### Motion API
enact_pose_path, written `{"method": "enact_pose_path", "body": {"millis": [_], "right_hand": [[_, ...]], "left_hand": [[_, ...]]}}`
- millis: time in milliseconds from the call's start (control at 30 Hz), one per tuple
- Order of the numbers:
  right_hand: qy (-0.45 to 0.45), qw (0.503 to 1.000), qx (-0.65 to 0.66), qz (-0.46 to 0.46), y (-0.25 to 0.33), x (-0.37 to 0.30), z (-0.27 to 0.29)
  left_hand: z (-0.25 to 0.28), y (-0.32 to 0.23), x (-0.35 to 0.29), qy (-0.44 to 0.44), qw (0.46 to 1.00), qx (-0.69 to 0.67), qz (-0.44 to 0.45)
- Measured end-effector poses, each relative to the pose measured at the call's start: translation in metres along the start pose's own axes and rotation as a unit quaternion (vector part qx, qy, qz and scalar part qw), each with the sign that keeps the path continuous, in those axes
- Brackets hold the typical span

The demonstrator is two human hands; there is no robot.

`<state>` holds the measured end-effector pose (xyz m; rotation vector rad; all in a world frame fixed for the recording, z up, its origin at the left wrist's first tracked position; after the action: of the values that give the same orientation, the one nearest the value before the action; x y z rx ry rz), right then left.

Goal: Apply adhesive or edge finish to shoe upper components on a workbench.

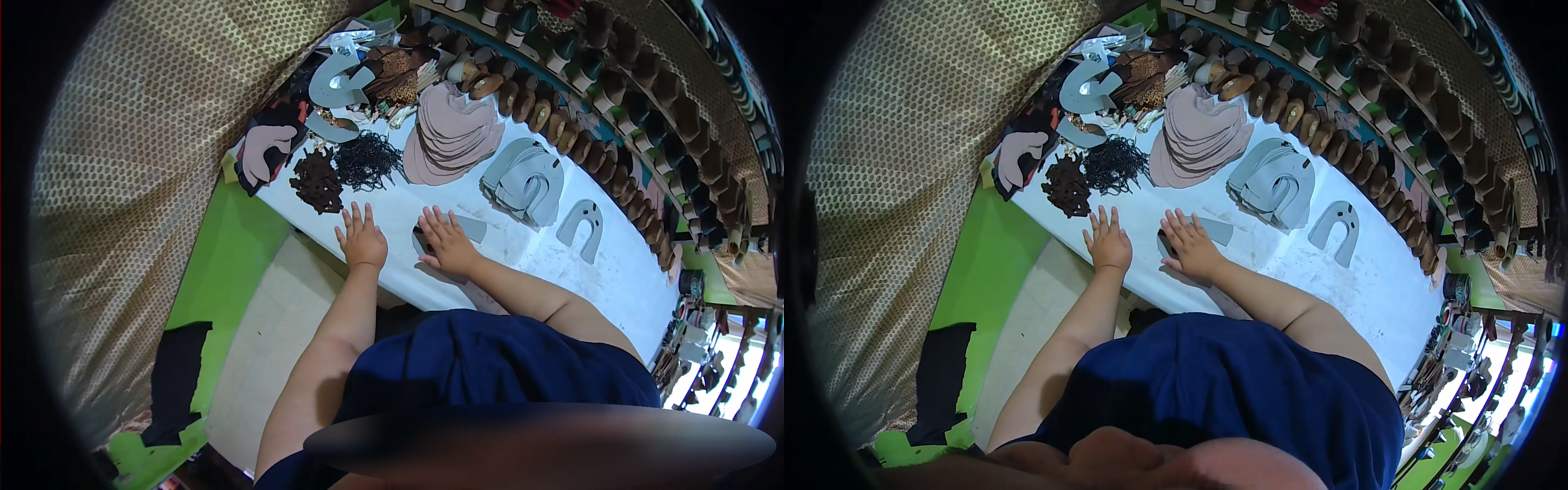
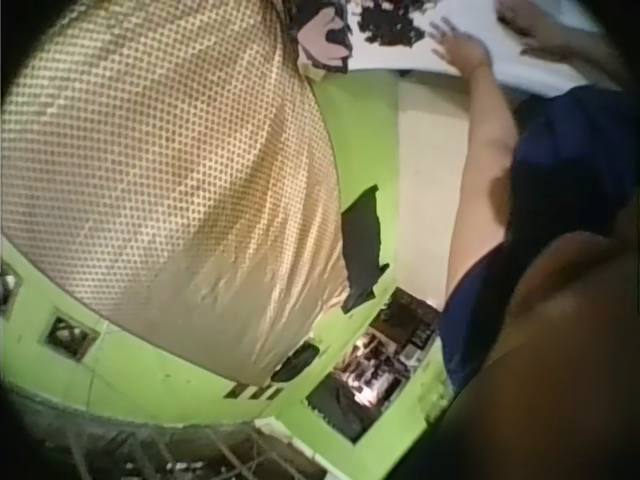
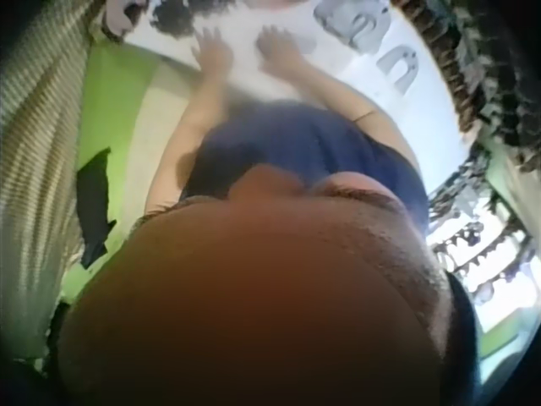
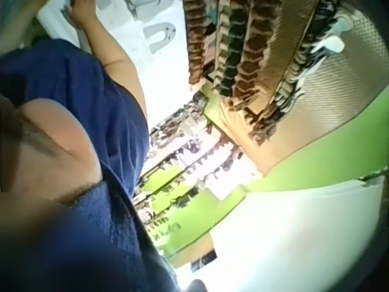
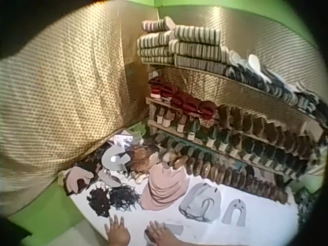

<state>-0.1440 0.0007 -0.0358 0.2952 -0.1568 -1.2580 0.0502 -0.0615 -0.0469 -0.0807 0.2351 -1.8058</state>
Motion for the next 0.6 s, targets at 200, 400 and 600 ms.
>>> {"method": "enact_pose_path", "body": {"millis": [200,400,600], "right_hand": [[0.043,0.999,-0.018,-0.019,-0.01,0.006,0.002],[-0.013,1.0,-0.002,0.024,-0.006,0.001,0.002],[0.025,0.999,-0.015,0.038,0.007,0.008,-0.002]], "left_hand": [[0.002,0.0,-0.001,-0.001,1.0,-0.001,0.002],[0.002,-0.003,-0.002,0.001,1.0,-0.003,0.001],[-0.002,0.002,-0.002,0.001,1.0,-0.002,0.002]]}}
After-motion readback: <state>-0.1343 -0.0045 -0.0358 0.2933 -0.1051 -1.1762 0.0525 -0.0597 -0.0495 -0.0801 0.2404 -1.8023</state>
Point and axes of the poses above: each hand's wrist, its own x-axis towards the middle knuckle, its own z-axis out of the back of the hand, y = z × x, the point moved 6 cm from there along x, towards the middle knuckle, and after that the axes turned 12 degrees about -z, right-handed, at the moved point
